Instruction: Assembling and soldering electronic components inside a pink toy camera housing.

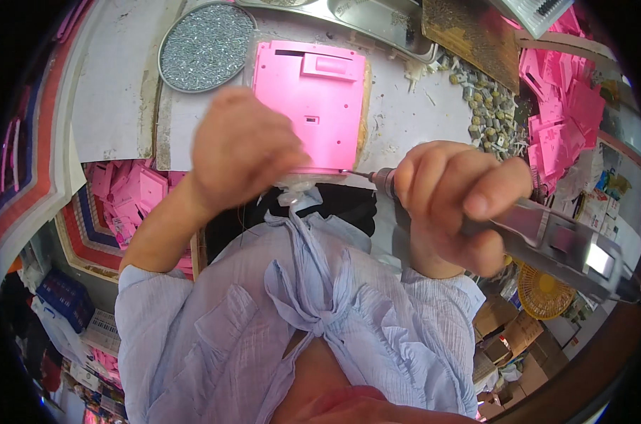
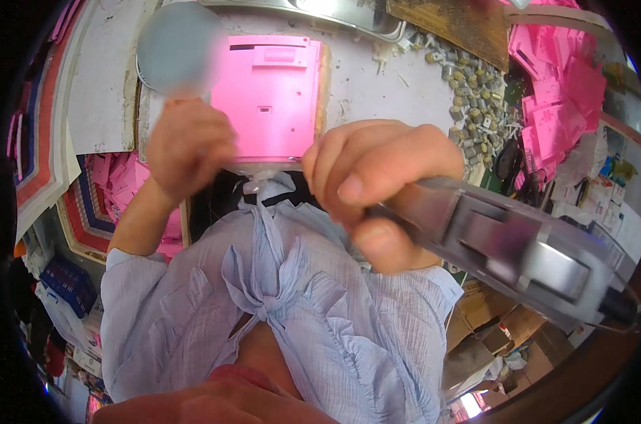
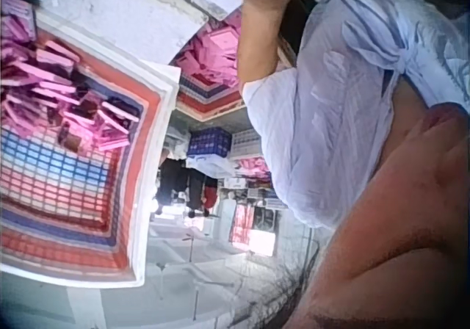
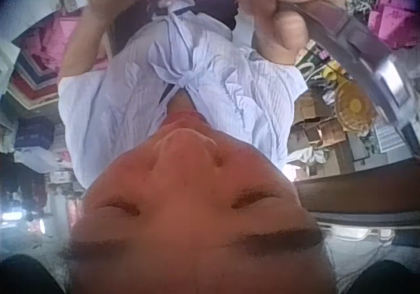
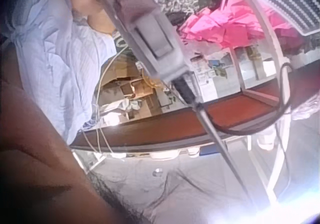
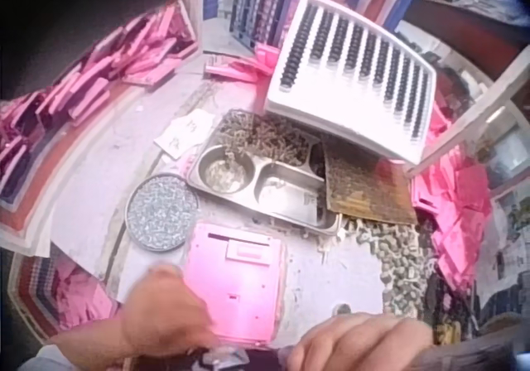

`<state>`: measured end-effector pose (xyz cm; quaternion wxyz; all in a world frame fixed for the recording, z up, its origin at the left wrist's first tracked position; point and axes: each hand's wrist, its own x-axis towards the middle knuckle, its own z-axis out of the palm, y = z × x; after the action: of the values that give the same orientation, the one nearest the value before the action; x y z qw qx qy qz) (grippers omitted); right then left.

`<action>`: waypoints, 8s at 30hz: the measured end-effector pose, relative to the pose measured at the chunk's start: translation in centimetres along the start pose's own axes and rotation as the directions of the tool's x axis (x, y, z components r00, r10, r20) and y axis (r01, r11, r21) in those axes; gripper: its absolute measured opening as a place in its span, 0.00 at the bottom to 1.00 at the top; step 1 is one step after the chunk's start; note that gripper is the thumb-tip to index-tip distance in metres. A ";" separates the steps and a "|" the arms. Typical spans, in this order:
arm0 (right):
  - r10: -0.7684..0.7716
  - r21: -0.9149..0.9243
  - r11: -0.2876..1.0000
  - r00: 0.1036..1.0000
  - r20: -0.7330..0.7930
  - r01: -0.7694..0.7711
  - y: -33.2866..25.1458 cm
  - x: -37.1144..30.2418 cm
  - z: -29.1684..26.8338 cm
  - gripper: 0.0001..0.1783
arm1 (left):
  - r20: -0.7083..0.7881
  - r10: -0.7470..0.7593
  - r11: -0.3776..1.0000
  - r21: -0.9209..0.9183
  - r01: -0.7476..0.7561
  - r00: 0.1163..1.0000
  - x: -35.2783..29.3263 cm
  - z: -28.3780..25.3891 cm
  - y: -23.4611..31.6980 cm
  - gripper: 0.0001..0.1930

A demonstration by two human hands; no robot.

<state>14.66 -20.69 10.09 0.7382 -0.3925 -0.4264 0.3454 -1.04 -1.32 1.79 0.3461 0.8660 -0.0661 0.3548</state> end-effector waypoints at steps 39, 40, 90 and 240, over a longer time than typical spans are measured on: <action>-0.080 -0.289 0.949 0.984 0.159 0.123 6.4 4.6 -2.3 0.20 | 0.270 -0.148 0.985 -0.042 0.165 0.951 -1.8 1.8 -1.7 0.08; -0.080 -0.289 0.948 0.981 0.178 0.130 6.6 4.6 -2.3 0.19 | 0.270 -0.147 0.986 -0.036 0.163 0.952 -1.8 1.8 -1.7 0.08; -0.071 -0.037 0.996 0.974 0.217 0.081 11.5 13.8 0.8 0.12 | -0.134 -0.490 0.657 0.592 0.466 0.861 -2.3 -5.7 -9.2 0.07; -0.222 -0.033 0.975 0.962 -0.158 0.219 0.4 6.3 -5.5 0.16 | 0.162 -0.261 0.903 0.390 0.181 0.952 3.6 -1.6 -3.0 0.20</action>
<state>22.03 -16.75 10.18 0.8009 -0.3747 -0.4092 0.2250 1.78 2.46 3.34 0.2055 0.9501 0.0651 0.2256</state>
